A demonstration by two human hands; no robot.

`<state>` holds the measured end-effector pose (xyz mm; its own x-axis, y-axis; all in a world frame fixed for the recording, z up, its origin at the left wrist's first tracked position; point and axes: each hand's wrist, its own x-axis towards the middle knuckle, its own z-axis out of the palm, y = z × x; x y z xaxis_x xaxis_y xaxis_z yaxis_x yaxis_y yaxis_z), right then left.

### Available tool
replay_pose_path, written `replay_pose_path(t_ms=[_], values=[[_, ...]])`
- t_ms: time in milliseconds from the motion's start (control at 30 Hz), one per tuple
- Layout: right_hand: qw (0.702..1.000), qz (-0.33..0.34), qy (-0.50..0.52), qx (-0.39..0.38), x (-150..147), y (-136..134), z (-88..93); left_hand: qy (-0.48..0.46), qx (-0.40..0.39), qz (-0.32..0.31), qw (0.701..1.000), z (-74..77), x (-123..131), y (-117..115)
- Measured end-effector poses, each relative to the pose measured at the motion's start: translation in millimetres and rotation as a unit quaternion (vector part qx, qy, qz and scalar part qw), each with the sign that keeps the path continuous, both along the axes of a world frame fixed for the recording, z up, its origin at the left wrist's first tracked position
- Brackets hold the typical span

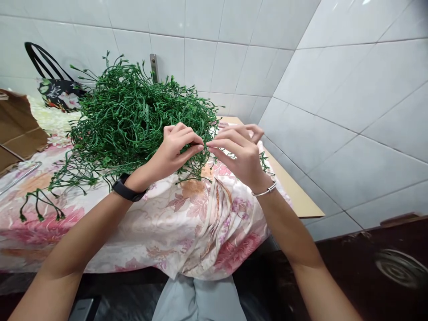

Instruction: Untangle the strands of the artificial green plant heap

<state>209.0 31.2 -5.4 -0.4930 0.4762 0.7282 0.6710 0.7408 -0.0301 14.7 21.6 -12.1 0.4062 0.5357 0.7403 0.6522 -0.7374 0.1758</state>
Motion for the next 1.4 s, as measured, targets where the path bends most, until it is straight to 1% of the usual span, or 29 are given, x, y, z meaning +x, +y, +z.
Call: replay_pose_path(t_ms=[67,133,233,333,433,567,667,800,900,967,1033,1100,1133,1200,1267,1300,1333,1367,1400], values=[[1.0,0.025,-0.011,-0.013,0,3,-2.9,0.004,0.001,0.001,1.0,-0.3,2,-1],[0.999,0.031,-0.008,-0.009,1,4,-4.2,0.005,0.01,0.006,1.0,-1.3,4,-2],[0.999,0.033,-0.011,0.014,1,4,-5.0,0.02,0.045,0.026,0.998,-4.6,6,-2],[0.998,0.021,-0.015,0.059,-1,7,-8.6,0.064,0.097,0.053,0.992,-9.6,7,0],[0.99,0.022,-0.018,0.136,-3,12,-14.1,0.129,0.162,0.093,0.974,-13.5,8,2],[0.975,0.018,-0.042,0.218,-4,14,-18.8,0.211,0.24,0.138,0.937,-13.9,10,1],[0.966,0.01,-0.081,0.247,-7,10,-20.3,0.247,0.266,0.14,0.921,-12.6,11,-1],[0.957,0.023,-0.14,0.253,-12,5,-21.1,0.272,0.273,0.129,0.914,-13.3,10,-1],[0.964,0.005,-0.123,0.237,-12,8,-18.4,0.252,0.26,0.14,0.921,-13.5,5,4],[0.976,-0.031,-0.074,0.204,-7,13,-14.0,0.196,0.22,0.145,0.944,-11.2,0,8],[0.988,-0.075,-0.03,0.131,5,22,-8.1,0.105,0.143,0.115,0.977,-7.2,-6,10],[0.992,-0.117,-0.024,0.028,21,32,-2.4,0.006,0.055,0.062,0.997,-2.9,-11,11],[0.989,-0.142,-0.034,-0.023,29,37,-0.2,-0.035,0.018,0.037,0.999,-1.1,-13,10],[0.972,-0.197,-0.068,-0.11,46,45,2.4,-0.089,-0.032,0.005,0.996,1.1,-15,9],[0.949,-0.25,-0.096,-0.167,56,50,2.8,-0.111,-0.06,-0.011,0.992,1.2,-15,8],[0.94,-0.271,-0.104,-0.179,59,50,2.6,-0.114,-0.068,-0.016,0.991,0.8,-15,8],[0.937,-0.286,-0.101,-0.175,60,50,2.3,-0.115,-0.075,-0.021,0.99,0.3,-14,7],[0.939,-0.294,-0.086,-0.154,58,48,2.3,-0.117,-0.08,-0.029,0.99,-0.4,-14,7],[0.948,-0.293,-0.053,-0.118,55,45,2.5,-0.121,-0.084,-0.04,0.988,-1.0,-13,8]])
